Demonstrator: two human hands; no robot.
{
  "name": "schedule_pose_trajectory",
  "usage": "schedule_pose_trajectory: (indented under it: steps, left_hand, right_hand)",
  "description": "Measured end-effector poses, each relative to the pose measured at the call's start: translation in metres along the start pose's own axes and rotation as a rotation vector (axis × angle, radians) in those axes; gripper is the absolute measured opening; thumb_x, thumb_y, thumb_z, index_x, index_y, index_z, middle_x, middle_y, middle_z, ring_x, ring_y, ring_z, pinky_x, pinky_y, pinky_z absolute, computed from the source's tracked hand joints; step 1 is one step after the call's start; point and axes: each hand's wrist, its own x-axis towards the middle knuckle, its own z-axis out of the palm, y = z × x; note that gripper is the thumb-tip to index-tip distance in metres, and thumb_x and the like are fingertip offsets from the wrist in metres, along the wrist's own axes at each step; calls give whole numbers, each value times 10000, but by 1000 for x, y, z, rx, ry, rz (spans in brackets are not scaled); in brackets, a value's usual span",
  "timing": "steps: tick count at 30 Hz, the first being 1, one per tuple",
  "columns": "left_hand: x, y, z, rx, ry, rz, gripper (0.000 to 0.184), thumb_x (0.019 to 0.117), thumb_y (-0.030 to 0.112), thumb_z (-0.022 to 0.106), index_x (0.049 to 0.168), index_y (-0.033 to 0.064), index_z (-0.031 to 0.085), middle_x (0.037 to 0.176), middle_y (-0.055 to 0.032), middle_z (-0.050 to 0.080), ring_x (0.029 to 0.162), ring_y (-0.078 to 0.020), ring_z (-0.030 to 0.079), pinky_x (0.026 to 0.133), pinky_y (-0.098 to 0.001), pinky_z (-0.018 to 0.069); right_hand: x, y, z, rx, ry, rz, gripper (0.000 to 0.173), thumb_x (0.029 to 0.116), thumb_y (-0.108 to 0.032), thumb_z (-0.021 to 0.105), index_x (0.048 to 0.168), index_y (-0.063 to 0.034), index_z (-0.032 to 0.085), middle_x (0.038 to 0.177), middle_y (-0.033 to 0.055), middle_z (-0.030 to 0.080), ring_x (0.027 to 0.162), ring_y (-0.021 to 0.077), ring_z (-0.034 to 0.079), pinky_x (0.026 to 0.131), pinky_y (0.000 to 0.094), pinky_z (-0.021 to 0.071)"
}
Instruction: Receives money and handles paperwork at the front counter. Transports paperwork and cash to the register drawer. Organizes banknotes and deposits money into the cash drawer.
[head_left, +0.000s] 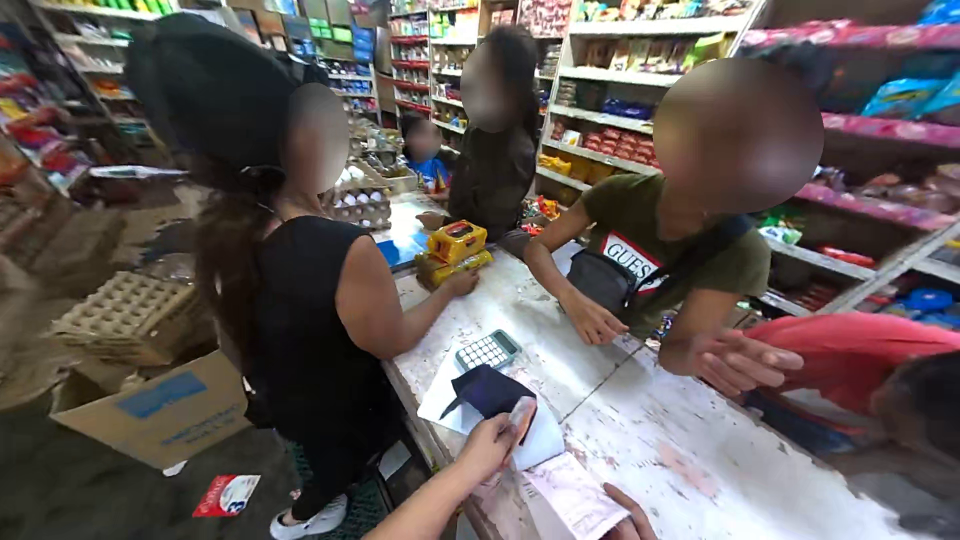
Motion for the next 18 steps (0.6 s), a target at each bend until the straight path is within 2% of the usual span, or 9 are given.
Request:
schedule_pose_trajectory:
  steps: [2,4,6,9,11,13,14,16,18]
  left_hand:
    - [2,-11,-1,-74,2,-52,355,1091,235,458,1298,-17,599,1025,-175,671,838,-233,648,816,-431,540]
    - [3,-18,-5,-68,-6,-97,354,1089,243,476,1308,-7,598,1015,-161,667,819,-215,632,799,-414,532]
    - [3,-18,-9,17,-59,-140,356,1085,257,487,1325,21,600,1008,-157,663,812,-222,623,790,-424,528]
    - [-4,7,-29,248,-262,-229,384,1089,258,475,1404,57,564,1151,-198,671,970,-293,662,905,-506,524]
    - [-12,22,-45,296,-436,-231,343,1083,240,493,1365,64,580,1002,-124,654,783,-194,603,737,-395,519]
    - [-16,22,-69,-18,-615,-124,203,1036,220,560,1185,101,627,735,14,580,528,-36,464,487,-204,402]
    - [-11,14,-78,-319,-671,-58,150,970,211,614,1096,151,668,655,76,582,470,22,454,434,-141,380]
    - [15,2,-87,-770,-643,43,271,948,296,691,1204,204,686,698,109,632,473,40,499,428,-117,421]
    - [44,3,-80,-705,-433,49,244,1049,243,466,1253,137,549,687,96,550,458,26,434,411,-129,380]
  right_hand:
    - [-1,-4,6,132,25,187,444,1120,-300,199,1274,-8,496,922,75,689,698,153,692,636,350,600]
    - [2,0,11,147,27,243,582,1121,-432,156,1319,19,465,990,145,653,778,240,690,704,416,596]
    - [2,7,12,143,32,237,557,1123,-439,218,1445,-10,368,1056,182,655,832,282,709,738,444,604]
    - [-1,10,12,183,53,240,576,1115,-449,259,1558,-81,243,1205,209,643,934,310,713,783,468,597]
    - [-6,6,13,213,69,266,589,1111,-446,306,1588,-115,205,1262,205,618,989,309,692,817,476,579]
    - [-6,3,17,223,62,252,630,1091,-411,384,1604,-128,151,1308,205,594,1049,304,672,850,480,566]
    - [-5,3,21,227,64,225,676,1071,-371,461,1608,-121,134,1309,214,593,1067,300,676,857,474,580]
    - [-1,2,29,222,38,168,791,1022,-251,594,1609,-104,84,1343,225,551,1096,287,668,872,448,592]
    - [2,2,37,175,45,147,846,965,-111,676,1606,-71,126,1346,229,569,1067,265,688,860,424,606]
